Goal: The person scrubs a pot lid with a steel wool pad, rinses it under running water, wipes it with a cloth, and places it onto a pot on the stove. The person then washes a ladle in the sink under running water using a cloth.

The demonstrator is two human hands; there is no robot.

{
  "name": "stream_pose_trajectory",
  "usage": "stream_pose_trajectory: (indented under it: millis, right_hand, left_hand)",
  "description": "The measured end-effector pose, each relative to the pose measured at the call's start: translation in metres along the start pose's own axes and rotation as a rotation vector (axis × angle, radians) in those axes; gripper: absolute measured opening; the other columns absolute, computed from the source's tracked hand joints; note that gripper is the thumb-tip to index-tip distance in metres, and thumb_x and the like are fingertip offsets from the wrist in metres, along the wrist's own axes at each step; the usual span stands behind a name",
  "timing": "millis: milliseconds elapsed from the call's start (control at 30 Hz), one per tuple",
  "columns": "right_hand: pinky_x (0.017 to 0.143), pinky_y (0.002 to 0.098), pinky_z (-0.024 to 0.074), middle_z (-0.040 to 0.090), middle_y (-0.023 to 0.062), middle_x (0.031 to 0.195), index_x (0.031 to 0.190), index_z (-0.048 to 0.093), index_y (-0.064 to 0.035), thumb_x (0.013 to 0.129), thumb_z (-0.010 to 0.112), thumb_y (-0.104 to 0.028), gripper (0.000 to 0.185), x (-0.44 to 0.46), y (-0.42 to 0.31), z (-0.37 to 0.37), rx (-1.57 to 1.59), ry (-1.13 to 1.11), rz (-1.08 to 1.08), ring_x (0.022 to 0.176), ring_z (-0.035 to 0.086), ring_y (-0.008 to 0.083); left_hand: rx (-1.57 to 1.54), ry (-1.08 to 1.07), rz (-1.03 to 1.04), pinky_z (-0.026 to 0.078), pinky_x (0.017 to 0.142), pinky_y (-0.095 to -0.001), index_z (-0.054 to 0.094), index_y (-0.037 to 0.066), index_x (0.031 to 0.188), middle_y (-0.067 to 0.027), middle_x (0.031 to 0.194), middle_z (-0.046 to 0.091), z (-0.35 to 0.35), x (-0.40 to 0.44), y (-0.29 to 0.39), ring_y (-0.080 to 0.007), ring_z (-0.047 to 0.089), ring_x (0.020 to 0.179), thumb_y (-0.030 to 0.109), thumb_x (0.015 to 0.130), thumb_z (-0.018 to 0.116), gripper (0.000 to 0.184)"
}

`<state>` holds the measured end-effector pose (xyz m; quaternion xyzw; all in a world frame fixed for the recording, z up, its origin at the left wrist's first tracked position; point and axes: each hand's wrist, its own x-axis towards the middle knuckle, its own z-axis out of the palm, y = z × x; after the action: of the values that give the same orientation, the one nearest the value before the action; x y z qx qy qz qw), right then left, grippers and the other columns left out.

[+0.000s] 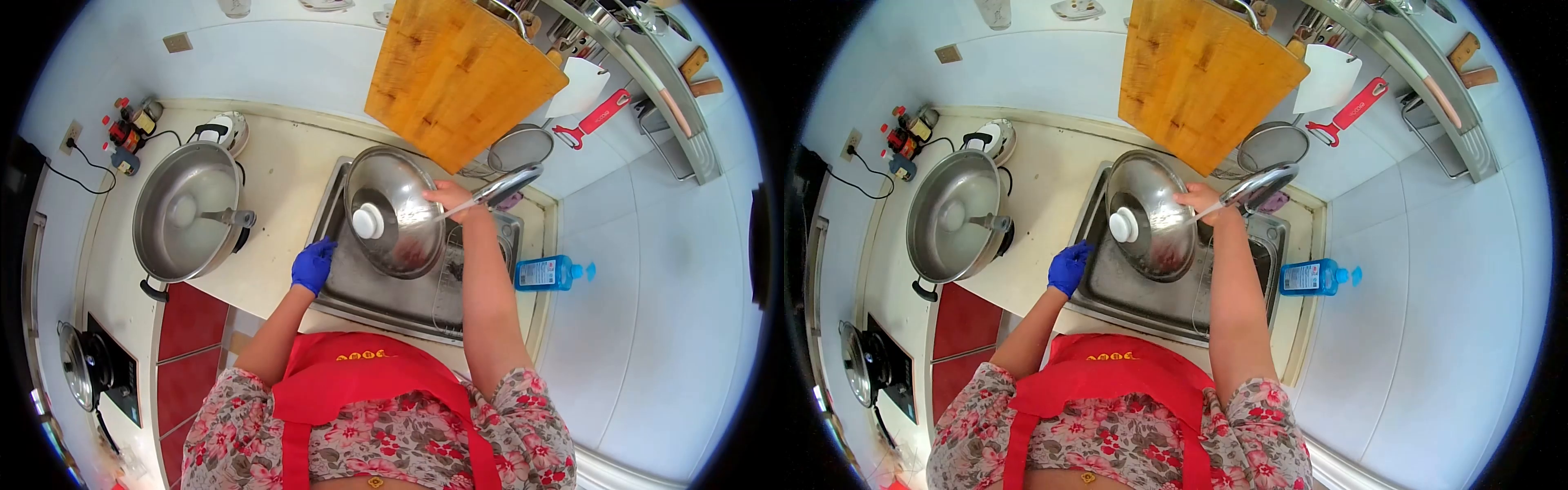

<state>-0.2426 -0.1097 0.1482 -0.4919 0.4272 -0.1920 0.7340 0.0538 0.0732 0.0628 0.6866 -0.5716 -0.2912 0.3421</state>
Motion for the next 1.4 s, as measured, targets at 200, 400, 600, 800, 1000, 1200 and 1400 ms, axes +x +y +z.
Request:
stream_pose_trajectory:
  millis: [200, 400, 600, 800, 1000, 1200, 1400]
  right_hand:
    - [0.079, 0.0277, 0.0430, 0.059, 0.0058, 0.096, 0.105, 0.055, 0.0006, 0.080, 0.058, -0.012, 0.028, -0.044, 0.003, 0.032, 0.014, 0.008, -0.010, 0.085, 0.054, 0.0143]
    - [0.075, 0.0252, 0.0433, 0.059, 0.0025, 0.091, 0.101, 0.056, 0.0016, 0.081, 0.057, -0.010, 0.023, -0.075, 0.030, 0.043, 0.023, 0.004, -0.090, 0.081, 0.053, 0.0102]
    - [0.072, 0.0260, 0.0446, 0.059, 0.0051, 0.092, 0.102, 0.056, 0.0022, 0.084, 0.056, -0.013, 0.024, -0.094, 0.047, 0.041, 0.132, 0.325, -0.024, 0.078, 0.055, 0.0122]
    - [0.072, 0.0287, 0.0465, 0.059, 0.0060, 0.093, 0.105, 0.054, 0.0020, 0.084, 0.057, -0.016, 0.028, -0.115, 0.064, 0.042, 0.319, 0.374, -0.053, 0.079, 0.055, 0.0137]
    - [0.065, 0.0260, 0.0443, 0.059, 0.0039, 0.086, 0.100, 0.056, 0.0012, 0.083, 0.058, -0.016, 0.024, -0.123, 0.088, 0.046, 0.232, 0.360, -0.070, 0.074, 0.053, 0.0114]
    - [0.061, 0.0287, 0.0429, 0.059, 0.0008, 0.073, 0.090, 0.058, -0.0024, 0.081, 0.059, -0.014, 0.015, -0.137, 0.063, 0.103, -0.298, 0.257, -0.246, 0.064, 0.053, 0.0151]
    - [0.067, 0.0337, 0.0459, 0.060, 0.0097, 0.090, 0.093, 0.058, -0.0097, 0.073, 0.064, -0.013, 0.021, -0.135, 0.109, 0.148, -1.120, 0.262, -0.584, 0.079, 0.056, 0.0318]
  left_hand:
    - [0.030, -0.017, 0.039, 0.046, 0.079, -0.0341, 0.065, 0.010, 0.096, -0.0140, 0.107, 0.059, 0.001, 0.007, 0.013, -0.0304, 0.058, 0.093, 0.015, 0.081, 0.053, 0.020]
    - [-0.027, -0.065, 0.007, 0.045, 0.082, -0.0312, 0.064, 0.007, 0.099, -0.0152, 0.101, 0.062, 0.002, 0.026, 0.036, -0.0264, 0.060, 0.092, 0.018, 0.082, 0.056, 0.022]
    - [-0.133, -0.136, 0.072, 0.043, 0.086, -0.0304, 0.065, 0.007, 0.098, -0.0162, 0.105, 0.060, -0.001, 0.034, 0.055, -0.0251, 0.057, 0.099, 0.017, 0.083, 0.055, 0.020]
    - [-0.068, -0.234, 0.041, 0.042, 0.087, -0.0312, 0.066, 0.010, 0.097, -0.0159, 0.105, 0.060, 0.000, 0.028, 0.054, -0.0259, 0.057, 0.100, 0.016, 0.082, 0.055, 0.019]
    - [0.002, -0.319, 0.089, 0.043, 0.086, -0.0316, 0.063, 0.010, 0.103, -0.0156, 0.107, 0.059, -0.002, 0.030, 0.055, -0.0264, 0.057, 0.097, 0.019, 0.084, 0.052, 0.024]
    - [-0.836, -0.597, -0.921, 0.044, 0.082, -0.0441, 0.048, 0.006, 0.118, -0.0150, 0.106, 0.058, -0.015, 0.053, 0.038, -0.0282, 0.058, 0.092, 0.045, 0.080, 0.052, 0.054]
    - [-1.050, -0.402, -0.889, 0.048, 0.062, -0.0363, 0.057, 0.001, 0.092, -0.0119, 0.080, 0.059, -0.016, 0.034, 0.000, -0.0233, 0.057, 0.067, 0.008, 0.066, 0.060, 0.026]
